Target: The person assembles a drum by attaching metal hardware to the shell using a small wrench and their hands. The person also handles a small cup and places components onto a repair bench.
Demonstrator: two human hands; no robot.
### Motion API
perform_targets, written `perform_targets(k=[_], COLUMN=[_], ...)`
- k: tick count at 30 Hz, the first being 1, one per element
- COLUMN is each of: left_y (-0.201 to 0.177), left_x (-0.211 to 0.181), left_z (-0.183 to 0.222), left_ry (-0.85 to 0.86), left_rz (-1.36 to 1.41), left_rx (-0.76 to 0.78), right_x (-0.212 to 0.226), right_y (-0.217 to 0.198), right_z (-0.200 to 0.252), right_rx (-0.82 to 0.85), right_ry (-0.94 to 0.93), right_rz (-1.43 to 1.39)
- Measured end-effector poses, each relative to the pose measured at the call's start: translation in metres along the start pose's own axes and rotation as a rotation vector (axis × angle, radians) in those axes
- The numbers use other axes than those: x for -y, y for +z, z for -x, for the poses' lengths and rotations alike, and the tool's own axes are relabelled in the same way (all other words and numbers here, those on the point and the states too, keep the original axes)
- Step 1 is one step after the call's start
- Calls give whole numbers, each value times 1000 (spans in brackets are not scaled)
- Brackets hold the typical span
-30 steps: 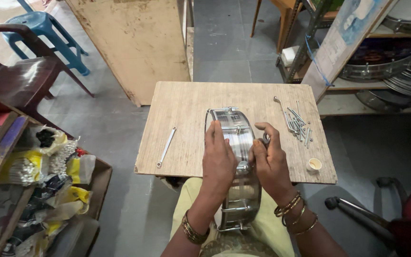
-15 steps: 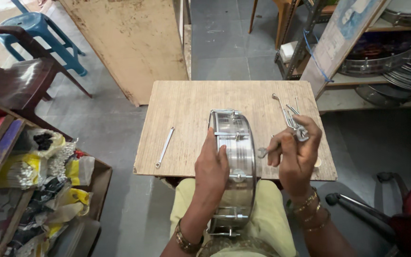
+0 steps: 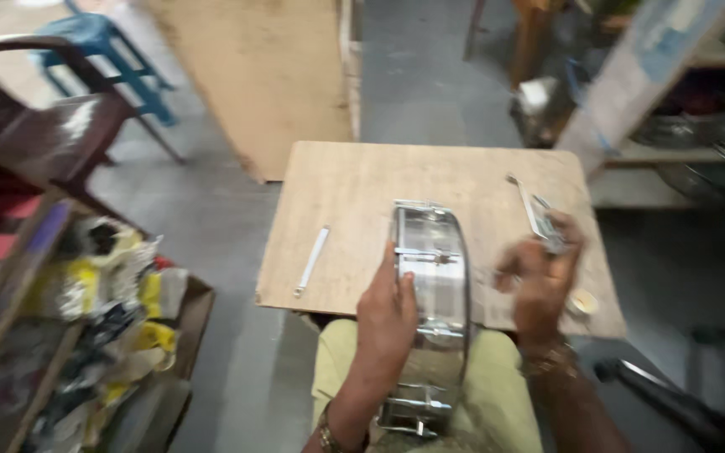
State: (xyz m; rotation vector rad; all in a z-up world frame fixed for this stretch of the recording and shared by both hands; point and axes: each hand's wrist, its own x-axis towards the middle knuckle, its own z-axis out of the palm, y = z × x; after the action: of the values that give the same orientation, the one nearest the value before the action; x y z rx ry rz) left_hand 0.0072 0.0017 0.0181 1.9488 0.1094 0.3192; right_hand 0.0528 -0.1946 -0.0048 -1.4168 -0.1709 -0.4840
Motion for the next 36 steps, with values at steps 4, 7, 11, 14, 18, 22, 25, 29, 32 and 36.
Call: perform_targets(k=[4,7,11,14,18,22,25,29,32,36], left_y=[-7,-18,-35,-49,-57,-53,-54,-54,-56,-61], left_x=[16,26,29,25,34,59,67,69,70,70], left_z=[-11,-17,-24,-21,-15,-7,-3,0,-1,1], left_ry=[223,155,65,-166,-194,132,87,50,92,86], left_rz=[-5,9,17,29,48,2,50,102,89,113], left_rx=[-143,-160,-215,-150,-173,-304,-290,-283,-289,-244], right_x=[-40,-111,-197,-228,-250,-259,-261,-263,-265,-265], right_y=[-44,-89,-118,-108,-74,-49,-38,-30,-25,-30], right_z=[1,24,56,75,83,80,74,65,55,52], right_rx=[-106,-133,-103,-47,19,119,185,247,296,358], right_ry=[176,355,674,946,1297,1354,1333,1293,1264,1239], right_rz=[-3,7,-213,-251,22,204,291,376,440,509])
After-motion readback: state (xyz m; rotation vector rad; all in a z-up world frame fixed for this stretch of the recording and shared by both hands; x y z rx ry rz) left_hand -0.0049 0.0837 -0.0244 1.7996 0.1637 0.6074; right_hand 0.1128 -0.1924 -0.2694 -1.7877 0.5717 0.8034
